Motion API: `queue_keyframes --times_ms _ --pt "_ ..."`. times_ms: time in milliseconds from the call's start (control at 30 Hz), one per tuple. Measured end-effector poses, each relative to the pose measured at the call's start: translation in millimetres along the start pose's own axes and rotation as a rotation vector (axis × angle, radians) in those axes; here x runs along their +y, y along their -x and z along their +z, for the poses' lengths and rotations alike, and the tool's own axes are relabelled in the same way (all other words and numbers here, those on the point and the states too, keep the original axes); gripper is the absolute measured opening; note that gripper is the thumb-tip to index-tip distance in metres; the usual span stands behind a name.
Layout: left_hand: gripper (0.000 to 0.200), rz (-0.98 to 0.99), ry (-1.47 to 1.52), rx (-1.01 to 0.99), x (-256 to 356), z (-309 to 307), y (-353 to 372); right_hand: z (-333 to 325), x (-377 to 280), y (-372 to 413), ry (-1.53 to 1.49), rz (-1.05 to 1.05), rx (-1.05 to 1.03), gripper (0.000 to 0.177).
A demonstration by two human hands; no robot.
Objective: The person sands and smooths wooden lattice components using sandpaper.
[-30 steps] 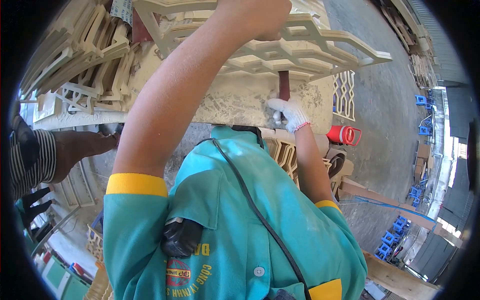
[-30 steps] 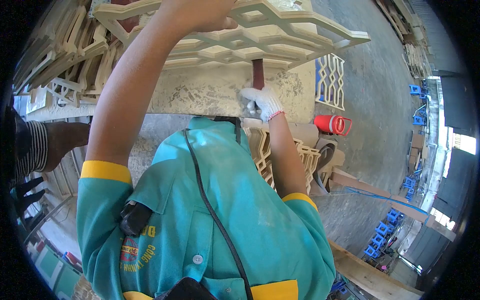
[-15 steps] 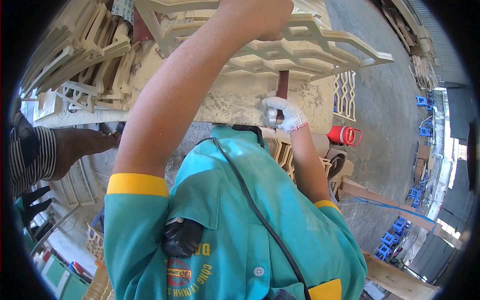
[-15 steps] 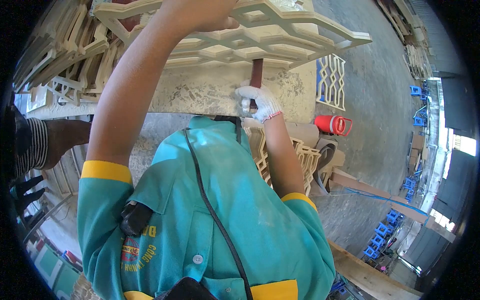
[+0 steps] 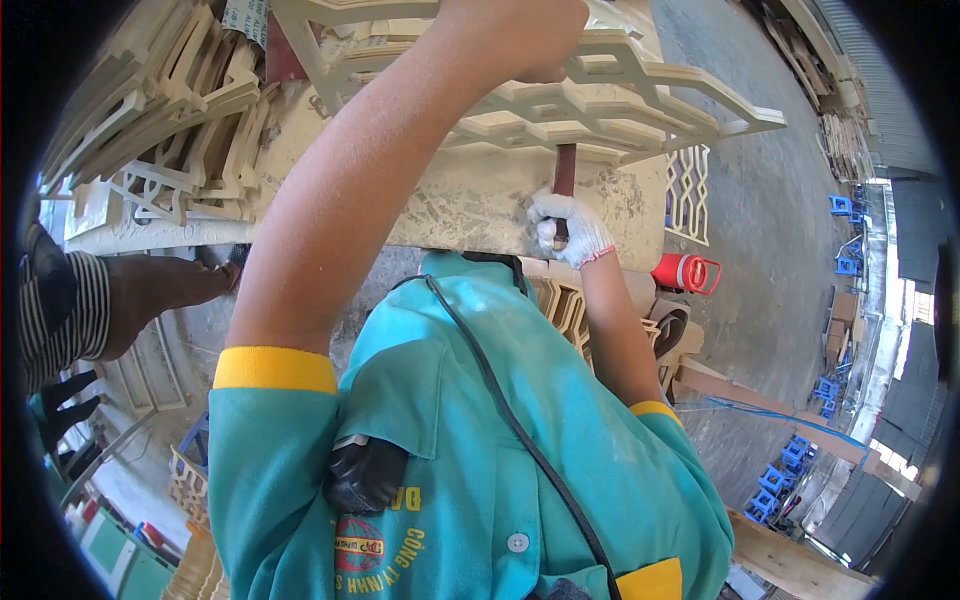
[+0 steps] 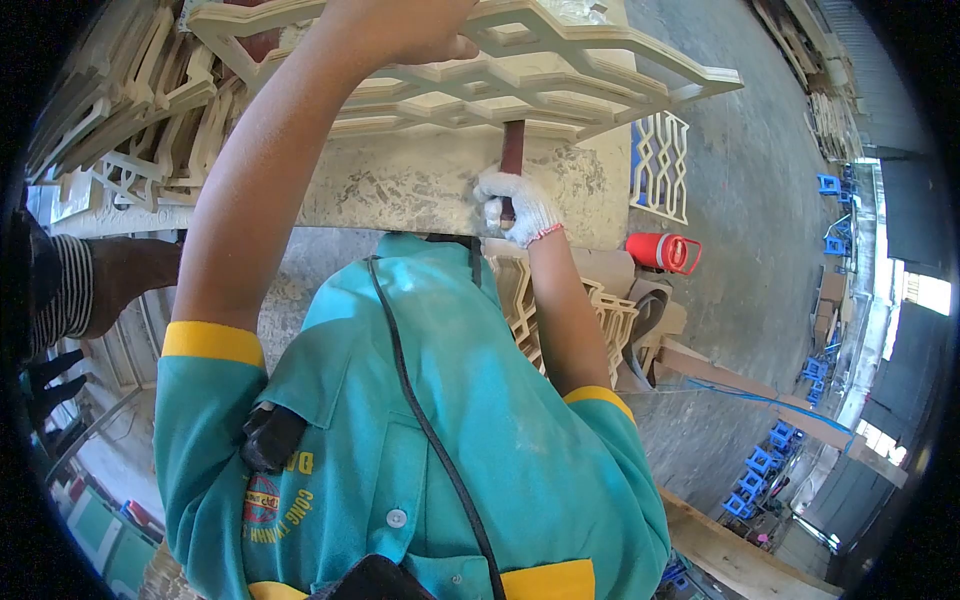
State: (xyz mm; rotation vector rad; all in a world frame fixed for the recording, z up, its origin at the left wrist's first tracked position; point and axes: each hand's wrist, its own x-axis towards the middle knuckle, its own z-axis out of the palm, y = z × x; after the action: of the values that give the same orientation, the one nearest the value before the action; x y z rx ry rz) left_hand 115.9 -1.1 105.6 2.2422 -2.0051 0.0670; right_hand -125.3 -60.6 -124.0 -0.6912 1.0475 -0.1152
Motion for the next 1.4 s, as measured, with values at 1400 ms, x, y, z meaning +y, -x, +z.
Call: queue_keyframes --times_ms 1400 --pt "0.039 0.139 0.841 0.652 -1.7 7.0 11.2 157.4 -203.6 132.3 0.709 -0.952 -0.096 0.054"
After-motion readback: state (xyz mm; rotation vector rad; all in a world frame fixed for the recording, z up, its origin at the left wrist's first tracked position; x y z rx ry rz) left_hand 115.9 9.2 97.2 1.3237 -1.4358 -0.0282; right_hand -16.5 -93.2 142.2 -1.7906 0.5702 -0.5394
